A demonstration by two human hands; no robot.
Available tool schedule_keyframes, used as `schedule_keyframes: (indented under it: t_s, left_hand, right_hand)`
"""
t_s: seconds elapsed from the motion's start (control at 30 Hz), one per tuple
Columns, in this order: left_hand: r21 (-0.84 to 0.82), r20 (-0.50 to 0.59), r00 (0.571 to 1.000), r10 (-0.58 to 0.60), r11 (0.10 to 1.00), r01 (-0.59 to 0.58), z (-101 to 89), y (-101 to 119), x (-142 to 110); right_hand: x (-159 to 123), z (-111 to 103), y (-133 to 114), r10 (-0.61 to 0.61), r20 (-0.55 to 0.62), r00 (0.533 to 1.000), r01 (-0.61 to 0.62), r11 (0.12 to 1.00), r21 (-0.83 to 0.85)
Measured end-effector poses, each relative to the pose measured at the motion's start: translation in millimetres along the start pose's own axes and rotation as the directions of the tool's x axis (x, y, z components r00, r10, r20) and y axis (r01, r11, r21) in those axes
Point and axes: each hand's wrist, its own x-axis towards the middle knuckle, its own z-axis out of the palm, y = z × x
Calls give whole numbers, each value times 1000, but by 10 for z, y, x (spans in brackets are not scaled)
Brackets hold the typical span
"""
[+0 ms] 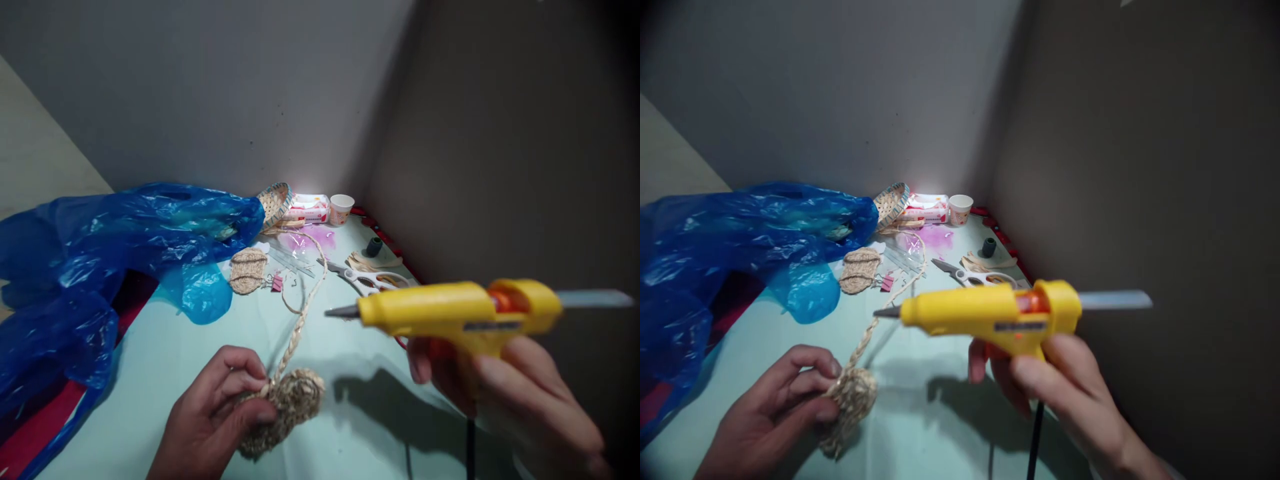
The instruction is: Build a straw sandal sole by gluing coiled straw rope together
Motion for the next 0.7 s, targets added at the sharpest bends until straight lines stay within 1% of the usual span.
schedule_keyframes:
  t_s: [0.03,0.1,0.13,0.17,0.2,0.23,0.3,0.37,0.43,0.5,0.53,0.57,0.63,0.67,0.7]
  left_hand:
    - [10,-1,1000,11,1000,-11,1,-8,7]
    - [44,5,999,36,998,-36,-8,-19,22]
    - [68,11,999,52,996,-53,-18,-21,29]
    - [94,17,997,69,993,-71,-35,-20,37]
    - [119,28,996,85,989,-88,-57,-17,47]
    - [140,45,994,100,985,-105,-85,-13,60]
    - [169,96,987,128,975,-143,-151,-2,96]
    - [204,163,976,142,963,-174,-217,9,141]
    - [253,217,967,130,950,-184,-265,27,177]
    - [278,260,958,123,940,-197,-290,54,185]
    - [281,282,951,130,936,-211,-294,71,177]
    - [283,305,942,139,931,-229,-296,89,163]
    - [289,354,923,153,920,-264,-294,125,126]
    - [297,372,915,153,915,-273,-294,139,108]
    - [310,387,910,146,909,-277,-294,151,92]
  right_hand:
    - [38,16,-8,50,-32,998,-44,987,153]
    - [81,18,22,160,-88,983,-112,910,399]
    - [79,6,60,242,-100,965,-168,865,474]
    - [60,-12,112,334,-97,938,-239,822,517]
    - [26,-33,174,419,-81,904,-314,782,539]
    - [-17,-53,243,480,-42,876,-389,758,524]
    - [-108,-83,384,542,62,838,-516,751,411]
    - [-168,-96,500,569,172,804,-594,766,244]
    - [-178,-100,563,591,235,772,-623,778,88]
    - [-157,-102,559,601,230,765,-609,792,-43]
    - [-146,-102,533,597,206,775,-585,802,-122]
    - [-139,-101,495,582,170,795,-551,811,-198]
    - [-143,-96,395,524,76,848,-472,814,-339]
    - [-151,-90,337,482,22,876,-421,785,-455]
    - [-157,-81,277,433,-24,901,-360,717,-597]
